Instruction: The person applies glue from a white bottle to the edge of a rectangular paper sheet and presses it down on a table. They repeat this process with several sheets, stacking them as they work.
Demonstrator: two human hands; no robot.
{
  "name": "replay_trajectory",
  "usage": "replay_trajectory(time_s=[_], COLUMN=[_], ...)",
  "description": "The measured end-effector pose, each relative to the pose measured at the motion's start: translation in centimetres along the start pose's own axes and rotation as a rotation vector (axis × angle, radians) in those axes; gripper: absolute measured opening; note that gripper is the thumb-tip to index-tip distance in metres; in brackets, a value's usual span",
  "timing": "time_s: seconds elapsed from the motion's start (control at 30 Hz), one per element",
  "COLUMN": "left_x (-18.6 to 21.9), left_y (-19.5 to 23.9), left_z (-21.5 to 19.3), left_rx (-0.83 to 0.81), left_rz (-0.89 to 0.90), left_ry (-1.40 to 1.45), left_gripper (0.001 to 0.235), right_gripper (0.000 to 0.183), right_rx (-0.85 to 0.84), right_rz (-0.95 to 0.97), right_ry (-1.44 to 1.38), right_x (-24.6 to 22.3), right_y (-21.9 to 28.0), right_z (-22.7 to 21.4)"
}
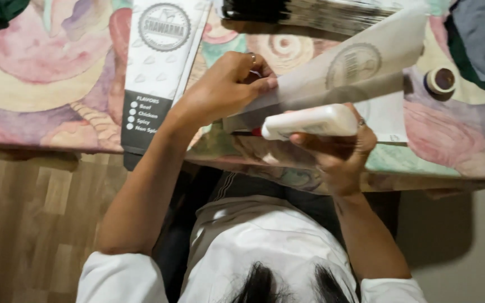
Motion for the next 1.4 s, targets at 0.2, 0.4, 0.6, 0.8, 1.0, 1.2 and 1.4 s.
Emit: replay_trajectory(time_s=[0.2, 0.4, 0.6, 0.8, 1.0, 1.2, 1.4], left_x=[0.8, 2.1, 2.1, 0.5, 0.0, 0.8, 0.0], left_y=[0.5, 3.9, 6.0, 6.8, 7.9, 10.3, 12.7], left_z=[0.1, 1.0, 3.2, 3.7, 5.2, 6.2, 2.3], left_rx=[-0.039, -0.073, -0.126, -0.135, 0.030, 0.287, 0.603], left_rz=[-0.034, 0.399, 0.531, 0.529, 0.604, 0.686, 0.209], left_ry=[0.059, -0.217, -0.396, -0.547, -0.713, -0.681, -0.079], left_gripper=[0.015, 0.019, 0.032, 0.044, 0.043, 0.010, 0.025], right_gripper=[0.077, 0.053, 0.054, 0.069, 0.039, 0.031, 0.043], right_rx=[0.020, -0.089, -0.308, -0.050, 0.211, -0.081, -0.319], right_rz=[0.100, 0.212, 0.513, 0.467, 0.517, 0.427, -0.296], right_ry=[-0.032, -0.276, -0.202, -0.197, 0.076, 0.782, 1.159], right_x=[-1.9, -3.0, -4.4, -5.3, -3.7, -6.4, -8.0], right_y=[0.0, 1.3, 2.0, 0.3, -2.4, -9.8, -14.3], right_z=[3.1, -0.4, -3.9, -11.7, -20.7, -22.0, -15.5])
Point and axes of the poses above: each hand's wrist, its own y-axis away from the middle knuckle, its own z-axis out of the palm, x = y × z, the point moved 1 cm from there along -y, towards the middle knuckle, and after that the axes turned 1 degree about -x, right-handed, at the moved point
